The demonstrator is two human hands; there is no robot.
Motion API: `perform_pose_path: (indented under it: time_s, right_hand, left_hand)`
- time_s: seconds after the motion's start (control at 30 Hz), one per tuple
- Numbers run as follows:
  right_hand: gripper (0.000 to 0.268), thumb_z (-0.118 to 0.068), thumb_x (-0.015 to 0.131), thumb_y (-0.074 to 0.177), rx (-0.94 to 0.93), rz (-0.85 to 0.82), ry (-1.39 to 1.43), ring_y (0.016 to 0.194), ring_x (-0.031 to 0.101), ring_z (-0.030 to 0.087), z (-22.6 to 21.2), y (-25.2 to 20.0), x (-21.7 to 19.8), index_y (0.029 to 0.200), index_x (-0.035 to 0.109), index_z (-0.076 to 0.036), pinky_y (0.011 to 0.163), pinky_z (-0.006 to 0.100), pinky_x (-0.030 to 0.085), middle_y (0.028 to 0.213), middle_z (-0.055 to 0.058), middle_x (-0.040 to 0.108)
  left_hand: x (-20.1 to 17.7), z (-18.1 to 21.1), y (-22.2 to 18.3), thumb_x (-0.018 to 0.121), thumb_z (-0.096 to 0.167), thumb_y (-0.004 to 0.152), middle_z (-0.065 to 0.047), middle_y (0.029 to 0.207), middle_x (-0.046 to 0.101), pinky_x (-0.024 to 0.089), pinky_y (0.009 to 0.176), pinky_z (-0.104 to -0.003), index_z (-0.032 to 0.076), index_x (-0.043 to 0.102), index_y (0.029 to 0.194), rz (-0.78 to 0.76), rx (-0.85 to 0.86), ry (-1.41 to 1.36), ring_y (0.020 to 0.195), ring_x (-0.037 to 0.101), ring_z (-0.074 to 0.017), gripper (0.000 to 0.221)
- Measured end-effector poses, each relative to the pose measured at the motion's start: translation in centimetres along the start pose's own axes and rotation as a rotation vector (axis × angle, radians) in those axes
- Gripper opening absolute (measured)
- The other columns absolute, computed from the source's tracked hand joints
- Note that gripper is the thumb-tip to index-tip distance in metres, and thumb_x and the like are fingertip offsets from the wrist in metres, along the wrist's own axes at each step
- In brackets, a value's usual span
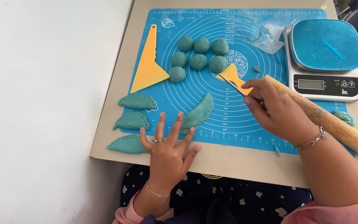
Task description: Using small tools to create decorative patterns and seal the edges of shaped dough pieces on a silicone mat.
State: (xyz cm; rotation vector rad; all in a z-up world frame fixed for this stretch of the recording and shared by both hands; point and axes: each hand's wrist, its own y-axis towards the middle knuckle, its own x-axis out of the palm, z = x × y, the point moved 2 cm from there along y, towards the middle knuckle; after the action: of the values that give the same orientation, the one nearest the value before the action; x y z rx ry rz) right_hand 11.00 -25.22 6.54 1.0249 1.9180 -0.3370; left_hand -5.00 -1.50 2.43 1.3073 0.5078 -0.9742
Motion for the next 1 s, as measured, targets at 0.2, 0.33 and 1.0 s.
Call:
perform_pose_path:
  time_s: [0.2,0.33,1.0]
  right_hand:
    - [0.027,-0.015,0.049,0.102,-0.16,-0.061,0.088,0.066,0.07,0.013,-0.3,-0.4,0.5,0.118,0.072,-0.014,0.06,0.029,0.058,0.083,0.0,0.075]
    - [0.021,-0.013,0.056,0.1,-0.208,-0.017,0.148,0.073,0.074,0.015,-0.9,-0.3,0.4,0.114,0.071,-0.011,0.065,0.027,0.062,0.092,0.003,0.076]
    - [0.042,-0.004,0.06,0.109,0.062,0.329,-0.384,0.066,0.057,0.027,-6.6,-6.2,-4.3,0.149,0.059,0.009,0.058,0.042,0.047,0.106,0.021,0.07]
  left_hand:
    - [1.1,-0.9,-0.5,0.046,0.032,0.105,-0.004,0.134,0.069,0.011,0.116,-0.063,0.01,0.066,0.136,0.113,-0.248,0.036,0.142,0.047,-0.0321,0.043]
    - [0.9,-0.8,-0.2,0.038,0.036,0.107,0.0,0.13,0.072,0.01,0.115,-0.065,0.011,0.058,0.143,0.012,-0.214,0.022,0.143,0.046,-0.0345,0.049]
    - [0.1,-1.1,-0.2,0.056,0.027,0.099,0.001,0.097,0.08,0.022,0.112,-0.059,0.01,0.076,0.114,0.125,-0.111,-0.225,0.12,0.067,-0.025,0.03]
